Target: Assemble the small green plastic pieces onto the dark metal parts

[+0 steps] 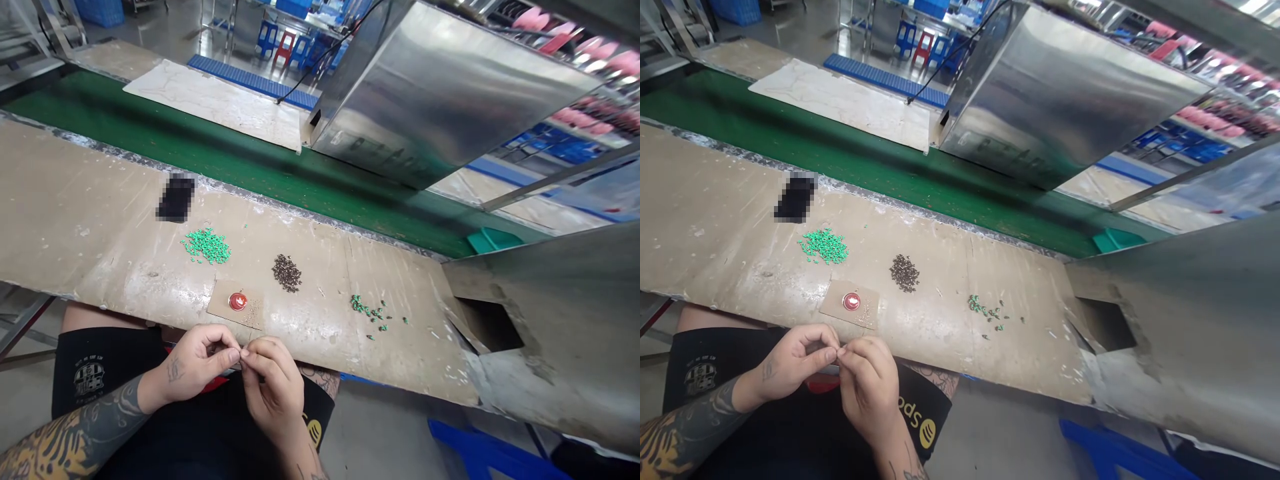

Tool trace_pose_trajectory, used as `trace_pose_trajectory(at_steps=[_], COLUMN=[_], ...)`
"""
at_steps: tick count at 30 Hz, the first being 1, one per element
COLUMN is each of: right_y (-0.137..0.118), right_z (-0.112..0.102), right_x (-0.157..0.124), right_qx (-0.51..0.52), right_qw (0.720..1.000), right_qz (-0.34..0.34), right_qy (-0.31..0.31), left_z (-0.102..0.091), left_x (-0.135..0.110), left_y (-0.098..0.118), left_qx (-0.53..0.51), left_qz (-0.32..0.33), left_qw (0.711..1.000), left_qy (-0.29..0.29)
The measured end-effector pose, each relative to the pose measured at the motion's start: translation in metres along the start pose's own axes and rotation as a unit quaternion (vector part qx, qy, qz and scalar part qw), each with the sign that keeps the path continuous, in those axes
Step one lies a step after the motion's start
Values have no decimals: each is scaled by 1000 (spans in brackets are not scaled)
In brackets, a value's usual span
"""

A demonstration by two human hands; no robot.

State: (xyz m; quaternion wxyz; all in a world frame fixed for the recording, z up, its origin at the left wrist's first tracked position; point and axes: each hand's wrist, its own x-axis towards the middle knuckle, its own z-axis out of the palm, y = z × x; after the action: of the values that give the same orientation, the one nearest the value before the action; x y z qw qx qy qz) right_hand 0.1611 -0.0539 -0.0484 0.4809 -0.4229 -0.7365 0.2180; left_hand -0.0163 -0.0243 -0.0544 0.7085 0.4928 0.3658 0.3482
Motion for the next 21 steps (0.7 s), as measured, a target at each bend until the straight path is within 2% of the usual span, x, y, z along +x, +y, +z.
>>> trace_pose_trajectory(at_steps=[8,13,18,21], right_y=[2,4,8,10], right_z=[8,8,3,3], right_x=[-6,-4,1,1], right_qx=[-4,21,36,50], right_qw=[999,1000,998,997], right_qz=[-16,22,28,31], right_qy=[35,-6,-54,-51], left_z=[1,0,-6,-8], left_x=[1,1,3,4], left_y=[4,1,0,0], left_qx=[105,113,177,199], left_qz=[64,71,97,107], left_qw=[992,991,979,974], left_qy=[11,15,17,12])
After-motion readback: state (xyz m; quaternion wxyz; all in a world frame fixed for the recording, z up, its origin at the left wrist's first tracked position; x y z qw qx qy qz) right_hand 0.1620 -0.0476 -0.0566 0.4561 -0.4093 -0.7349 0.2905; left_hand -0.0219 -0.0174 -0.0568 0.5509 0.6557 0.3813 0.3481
